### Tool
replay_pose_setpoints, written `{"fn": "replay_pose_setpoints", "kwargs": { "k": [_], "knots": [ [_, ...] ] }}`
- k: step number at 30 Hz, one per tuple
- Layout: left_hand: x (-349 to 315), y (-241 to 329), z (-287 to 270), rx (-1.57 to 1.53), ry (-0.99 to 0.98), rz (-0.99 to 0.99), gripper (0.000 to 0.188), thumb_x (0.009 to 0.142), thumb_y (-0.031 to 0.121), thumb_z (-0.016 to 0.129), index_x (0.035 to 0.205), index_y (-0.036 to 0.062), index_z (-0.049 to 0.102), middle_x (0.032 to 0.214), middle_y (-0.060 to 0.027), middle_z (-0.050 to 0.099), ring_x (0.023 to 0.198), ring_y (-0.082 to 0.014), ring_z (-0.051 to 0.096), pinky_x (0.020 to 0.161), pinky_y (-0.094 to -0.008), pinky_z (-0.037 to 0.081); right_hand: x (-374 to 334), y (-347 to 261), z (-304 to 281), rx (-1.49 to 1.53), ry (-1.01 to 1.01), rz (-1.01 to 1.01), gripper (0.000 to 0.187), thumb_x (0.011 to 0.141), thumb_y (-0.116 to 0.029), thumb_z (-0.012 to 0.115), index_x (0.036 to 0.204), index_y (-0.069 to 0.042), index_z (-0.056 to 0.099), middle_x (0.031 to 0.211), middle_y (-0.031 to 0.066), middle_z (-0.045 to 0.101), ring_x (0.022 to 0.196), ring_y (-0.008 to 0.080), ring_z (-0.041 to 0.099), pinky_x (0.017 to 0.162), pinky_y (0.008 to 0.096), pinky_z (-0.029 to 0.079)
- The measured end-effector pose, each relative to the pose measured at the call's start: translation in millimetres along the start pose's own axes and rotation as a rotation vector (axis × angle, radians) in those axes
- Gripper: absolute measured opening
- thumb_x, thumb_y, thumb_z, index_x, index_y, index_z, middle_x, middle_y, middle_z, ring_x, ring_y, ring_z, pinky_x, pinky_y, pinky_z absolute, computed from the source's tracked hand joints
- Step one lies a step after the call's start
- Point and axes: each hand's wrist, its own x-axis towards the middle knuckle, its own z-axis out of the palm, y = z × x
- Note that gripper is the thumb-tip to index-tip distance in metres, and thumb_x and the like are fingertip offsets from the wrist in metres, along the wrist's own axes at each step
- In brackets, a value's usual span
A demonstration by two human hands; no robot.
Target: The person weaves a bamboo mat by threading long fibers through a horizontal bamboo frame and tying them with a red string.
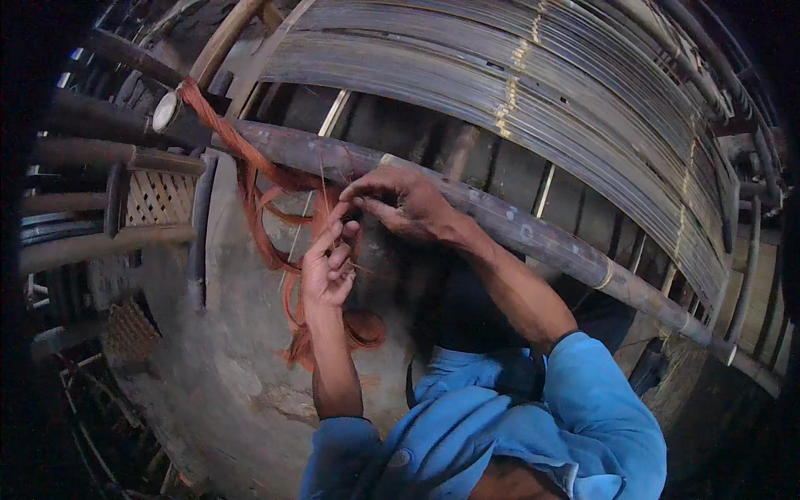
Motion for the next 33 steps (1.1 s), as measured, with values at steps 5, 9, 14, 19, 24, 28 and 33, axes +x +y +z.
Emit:
{"fn": "replay_pose_setpoints", "kwargs": {
  "k": [5, 9, 14, 19, 24, 28, 33],
  "knots": [
    [4, 1, 6, 0.148, -0.197, 0.121, 0.046, 0.104, 0.03, 0.057, 0.14, 0.0028, 0.05, 0.081, -0.0015, 0.065, 0.037, 0.0001, 0.036, 0.031, -0.0158, 0.025, -7, 6, -3, -0.045, -0.124, -0.079, 0.03, 0.079, 0.007, 0.066, 0.107, -0.004, 0.071, 0.105, 0.0108, 0.071, 0.098, 0.0261, 0.066, 0.089, 0.0361, 0.05],
    [9, 3, 10, 0.241, -0.18, 0.163, 0.042, 0.103, 0.029, 0.057, 0.136, 0.0027, 0.055, 0.072, 0.0012, 0.063, 0.036, -0.0006, 0.036, 0.031, -0.0164, 0.025, -3, -6, -7, -0.053, -0.21, -0.066, 0.048, 0.069, 0.005, 0.067, 0.116, -0.005, 0.063, 0.111, 0.013, 0.066, 0.105, 0.0313, 0.062, 0.093, 0.0402, 0.048],
    [8, 1, 27, 0.502, -0.007, 0.233, 0.038, 0.103, 0.032, 0.057, 0.124, 0.0015, 0.065, 0.064, 0.0013, 0.06, 0.032, -0.0027, 0.036, 0.031, -0.0177, 0.026, -1, -12, -12, -0.109, -0.269, 0.057, 0.061, 0.064, 0.004, 0.076, 0.12, -0.006, 0.053, 0.111, 0.0169, 0.064, 0.109, 0.0384, 0.061, 0.091, 0.0458, 0.048],
    [22, 8, 12, 0.289, -0.139, 0.117, 0.042, 0.104, 0.037, 0.053, 0.125, 0.0021, 0.064, 0.062, 0.0022, 0.06, 0.03, -0.0038, 0.034, 0.029, -0.0186, 0.024, -1, -15, -13, -0.227, -0.316, 0.064, 0.048, 0.071, -0.003, 0.073, 0.113, -0.005, 0.05, 0.108, 0.0194, 0.062, 0.107, 0.0431, 0.06, 0.083, 0.0474, 0.048],
    [26, 10, -1, 0.203, -0.239, -0.004, 0.036, 0.104, 0.035, 0.055, 0.118, 0.0034, 0.066, 0.061, 0.0028, 0.059, 0.028, -0.004, 0.031, 0.027, -0.0194, 0.022, -6, -14, -13, -0.209, -0.282, 0.071, 0.043, 0.071, 0.0, 0.066, 0.111, -0.004, 0.05, 0.103, 0.0165, 0.06, 0.101, 0.0387, 0.059, 0.083, 0.0447, 0.047],
    [24, 7, 2, 0.249, -0.141, 0.042, 0.023, 0.101, 0.027, 0.061, 0.109, 0.0054, 0.066, 0.061, 0.0028, 0.059, 0.028, -0.0043, 0.031, 0.027, -0.0196, 0.021, -7, -12, -15, -0.22, -0.308, 0.095, 0.047, 0.067, 0.006, 0.063, 0.111, -0.003, 0.051, 0.101, 0.0135, 0.059, 0.097, 0.0334, 0.06, 0.084, 0.0412, 0.047],
    [13, 3, 17, 0.406, 0.0, 0.167, 0.017, 0.099, 0.02, 0.063, 0.105, 0.0047, 0.065, 0.062, -0.0001, 0.058, 0.032, -0.0049, 0.036, 0.029, -0.0204, 0.021, -8, -10, -15, -0.322, -0.184, 0.016, 0.035, 0.076, -0.004, 0.07, 0.109, -0.006, 0.059, 0.097, 0.0128, 0.064, 0.092, 0.0355, 0.062, 0.082, 0.0421, 0.05]
  ]
}}
